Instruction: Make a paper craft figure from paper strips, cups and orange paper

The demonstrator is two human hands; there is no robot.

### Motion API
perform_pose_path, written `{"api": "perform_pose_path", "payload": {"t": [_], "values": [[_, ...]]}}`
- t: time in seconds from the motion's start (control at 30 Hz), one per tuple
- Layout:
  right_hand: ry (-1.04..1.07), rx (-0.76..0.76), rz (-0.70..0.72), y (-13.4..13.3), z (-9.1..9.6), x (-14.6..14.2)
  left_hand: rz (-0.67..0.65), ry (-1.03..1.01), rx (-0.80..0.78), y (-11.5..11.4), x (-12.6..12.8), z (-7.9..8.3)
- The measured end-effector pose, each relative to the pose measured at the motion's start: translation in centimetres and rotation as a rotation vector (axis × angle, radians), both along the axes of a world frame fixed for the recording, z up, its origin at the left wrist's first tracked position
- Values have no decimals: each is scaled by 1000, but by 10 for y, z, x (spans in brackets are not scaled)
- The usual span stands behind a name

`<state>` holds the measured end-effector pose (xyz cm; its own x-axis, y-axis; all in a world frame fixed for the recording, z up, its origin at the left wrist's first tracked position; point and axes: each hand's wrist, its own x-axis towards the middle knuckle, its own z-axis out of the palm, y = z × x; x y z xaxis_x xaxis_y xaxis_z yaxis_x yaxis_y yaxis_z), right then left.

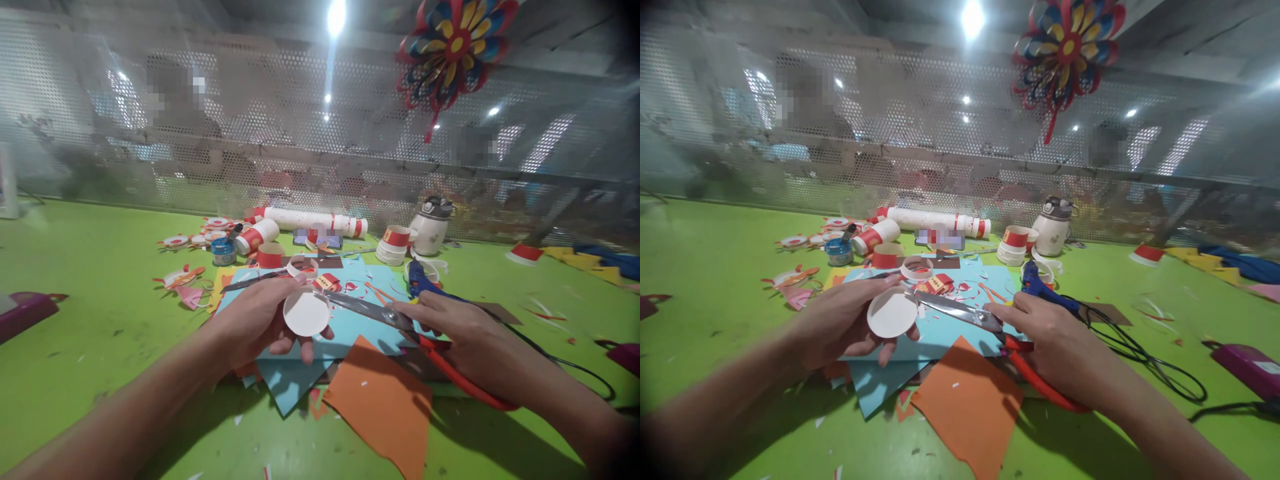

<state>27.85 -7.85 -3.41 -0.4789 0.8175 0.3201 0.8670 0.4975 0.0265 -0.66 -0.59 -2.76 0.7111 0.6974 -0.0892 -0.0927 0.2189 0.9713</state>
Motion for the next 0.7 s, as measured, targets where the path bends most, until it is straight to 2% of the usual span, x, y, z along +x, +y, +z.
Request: {"api": "perform_pose_path", "payload": {"t": [0.17,0.47,0.7], "values": [[-25,8,-9,0,-1,0,4,3,10,0,1,-2],[-32,-19,-65,-4,0,-4,97,34,86,-1,0,-4],[-33,-24,-45,-2,-2,-1,93,43,83,-3,2,-4]]}}
